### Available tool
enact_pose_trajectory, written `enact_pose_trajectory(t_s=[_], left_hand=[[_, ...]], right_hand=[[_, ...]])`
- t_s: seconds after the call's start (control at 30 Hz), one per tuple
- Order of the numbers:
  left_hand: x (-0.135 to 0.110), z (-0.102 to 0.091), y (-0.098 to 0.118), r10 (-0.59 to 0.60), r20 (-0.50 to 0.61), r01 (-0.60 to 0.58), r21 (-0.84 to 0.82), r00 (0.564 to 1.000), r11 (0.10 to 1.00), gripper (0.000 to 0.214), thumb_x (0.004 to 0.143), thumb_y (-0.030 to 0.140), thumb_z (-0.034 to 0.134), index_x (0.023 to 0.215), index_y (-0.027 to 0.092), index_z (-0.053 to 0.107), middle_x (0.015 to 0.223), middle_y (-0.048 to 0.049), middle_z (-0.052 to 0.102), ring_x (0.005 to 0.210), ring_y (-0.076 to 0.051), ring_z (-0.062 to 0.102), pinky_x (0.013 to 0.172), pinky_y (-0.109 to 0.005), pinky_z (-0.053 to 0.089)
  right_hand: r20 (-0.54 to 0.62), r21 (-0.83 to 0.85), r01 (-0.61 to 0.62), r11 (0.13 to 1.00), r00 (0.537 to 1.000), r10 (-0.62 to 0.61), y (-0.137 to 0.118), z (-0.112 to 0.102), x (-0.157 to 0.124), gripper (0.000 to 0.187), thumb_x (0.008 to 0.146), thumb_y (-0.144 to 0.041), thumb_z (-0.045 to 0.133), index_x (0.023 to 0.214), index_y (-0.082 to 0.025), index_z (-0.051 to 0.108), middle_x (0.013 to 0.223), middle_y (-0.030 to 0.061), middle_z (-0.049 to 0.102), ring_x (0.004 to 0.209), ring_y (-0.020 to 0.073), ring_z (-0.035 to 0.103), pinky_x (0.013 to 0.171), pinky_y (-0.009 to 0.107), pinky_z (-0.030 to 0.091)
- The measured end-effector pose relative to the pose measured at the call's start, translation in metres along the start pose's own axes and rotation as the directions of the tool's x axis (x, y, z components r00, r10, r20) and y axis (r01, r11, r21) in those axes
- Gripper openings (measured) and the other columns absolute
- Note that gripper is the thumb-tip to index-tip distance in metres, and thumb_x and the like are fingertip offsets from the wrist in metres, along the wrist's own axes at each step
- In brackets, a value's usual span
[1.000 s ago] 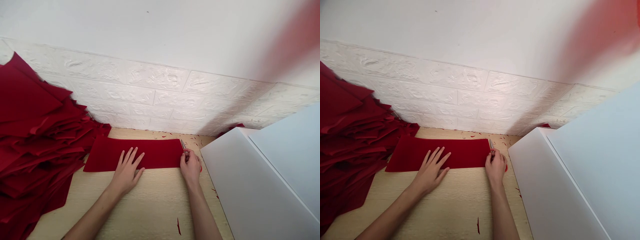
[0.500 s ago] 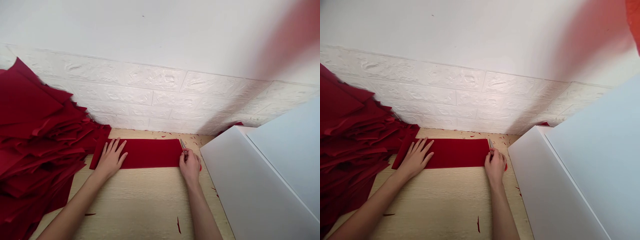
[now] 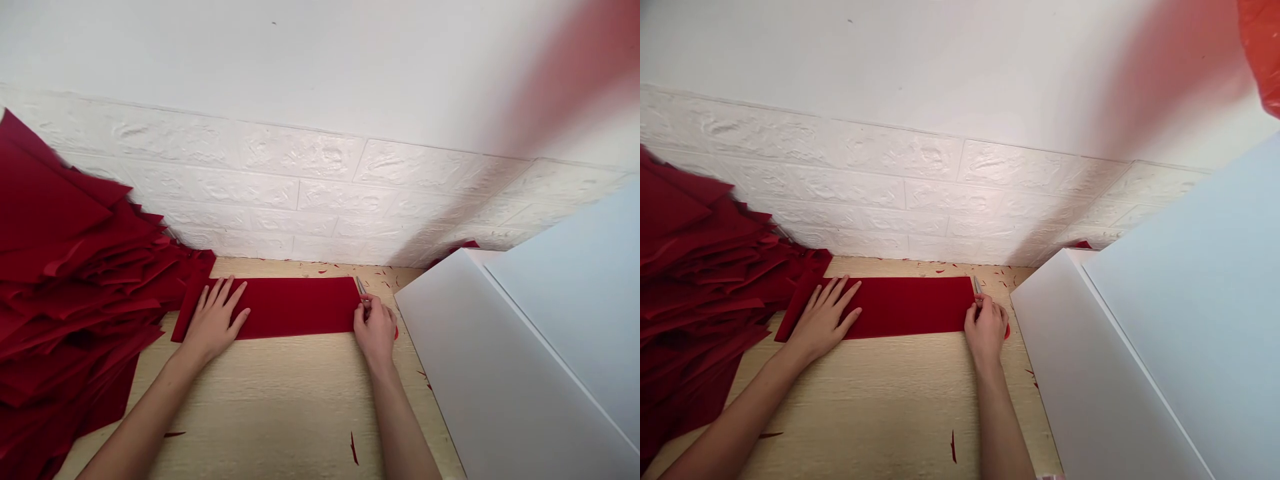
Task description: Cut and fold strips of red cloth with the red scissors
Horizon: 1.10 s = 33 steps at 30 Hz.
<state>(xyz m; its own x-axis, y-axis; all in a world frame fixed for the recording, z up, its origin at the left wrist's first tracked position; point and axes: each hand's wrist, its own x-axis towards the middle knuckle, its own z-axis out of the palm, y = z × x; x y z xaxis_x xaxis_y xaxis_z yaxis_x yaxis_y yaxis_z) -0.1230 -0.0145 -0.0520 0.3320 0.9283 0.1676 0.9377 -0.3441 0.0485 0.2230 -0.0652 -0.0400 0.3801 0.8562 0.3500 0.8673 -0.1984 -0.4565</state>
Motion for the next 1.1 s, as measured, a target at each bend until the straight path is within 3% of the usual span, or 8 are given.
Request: enact_pose_trajectory(t_s=[0.23,0.4,0.63,0.77,0.9,1.0,1.1], left_hand=[[0.001,0.0,0.001,-0.001,0.002,0.001,0.008,1.0,1.0,0.062,0.098,0.049,0.031,0.15,0.018,0.044,0.159,-0.0149,0.036,0.147,-0.033,0.033,0.119,-0.055,0.029],[0.001,-0.002,0.002,-0.014,0.013,0.014,-0.006,1.0,1.0,0.061,0.098,0.048,0.033,0.151,0.019,0.043,0.16,-0.0146,0.035,0.148,-0.033,0.032,0.12,-0.055,0.027],[0.001,-0.003,0.003,-0.032,0.036,0.032,-0.007,0.999,0.999,0.061,0.098,0.049,0.035,0.151,0.019,0.043,0.161,-0.014,0.034,0.149,-0.033,0.03,0.121,-0.054,0.025],[0.001,-0.002,0.003,-0.035,0.035,0.036,-0.015,0.999,0.999,0.061,0.098,0.049,0.036,0.152,0.02,0.041,0.161,-0.0146,0.033,0.149,-0.033,0.029,0.121,-0.055,0.024],[0.0,-0.001,0.003,-0.03,0.013,0.03,-0.027,0.999,0.999,0.061,0.097,0.048,0.038,0.151,0.02,0.042,0.16,-0.0149,0.034,0.149,-0.034,0.031,0.121,-0.055,0.024],[0.0,-0.001,0.003,-0.02,0.005,0.02,-0.026,1.0,0.999,0.06,0.097,0.048,0.039,0.151,0.02,0.043,0.16,-0.0154,0.034,0.148,-0.034,0.032,0.12,-0.056,0.025],[0.0,-0.003,0.002,-0.012,0.015,0.012,-0.019,1.0,1.0,0.061,0.097,0.049,0.038,0.151,0.02,0.042,0.16,-0.0154,0.034,0.148,-0.034,0.031,0.12,-0.055,0.026]], right_hand=[[0.001,-0.193,0.036,0.981,0.999,-0.037,-0.01,-0.001,-0.004,0.028,0.09,-0.021,0.039,0.103,-0.015,0.062,0.088,0.0116,0.073,0.089,0.0258,0.062,0.096,0.041,0.036],[0.015,-0.386,0.032,0.922,0.999,-0.028,-0.017,-0.005,-0.006,0.026,0.089,-0.017,0.041,0.097,-0.016,0.065,0.095,0.0131,0.074,0.091,0.0288,0.059,0.09,0.042,0.034],[0.005,-0.441,0.043,0.897,0.999,-0.045,-0.016,-0.002,-0.007,0.027,0.089,-0.017,0.042,0.101,-0.016,0.066,0.098,0.0125,0.07,0.092,0.0283,0.056,0.09,0.041,0.034],[-0.043,-0.391,0.08,0.917,0.993,-0.106,-0.017,-0.005,-0.01,0.028,0.09,-0.018,0.041,0.102,-0.015,0.066,0.101,0.0146,0.068,0.097,0.0304,0.053,0.095,0.045,0.035],[-0.065,-0.239,0.236,0.942,0.964,-0.258,-0.035,-0.006,-0.014,0.03,0.096,-0.024,0.04,0.104,-0.016,0.067,0.105,0.0159,0.067,0.104,0.0306,0.053,0.103,0.05,0.035],[0.028,-0.052,0.371,0.927,0.929,-0.37,-0.058,0.005,-0.01,0.034,0.098,-0.031,0.041,0.116,-0.016,0.065,0.117,0.0165,0.065,0.114,0.0295,0.052,0.104,0.047,0.04],[0.141,0.032,0.393,0.919,0.909,-0.393,-0.073,0.021,0.003,0.043,0.098,-0.038,0.04,0.129,-0.014,0.059,0.133,0.0175,0.059,0.127,0.0303,0.048,0.109,0.047,0.038]])
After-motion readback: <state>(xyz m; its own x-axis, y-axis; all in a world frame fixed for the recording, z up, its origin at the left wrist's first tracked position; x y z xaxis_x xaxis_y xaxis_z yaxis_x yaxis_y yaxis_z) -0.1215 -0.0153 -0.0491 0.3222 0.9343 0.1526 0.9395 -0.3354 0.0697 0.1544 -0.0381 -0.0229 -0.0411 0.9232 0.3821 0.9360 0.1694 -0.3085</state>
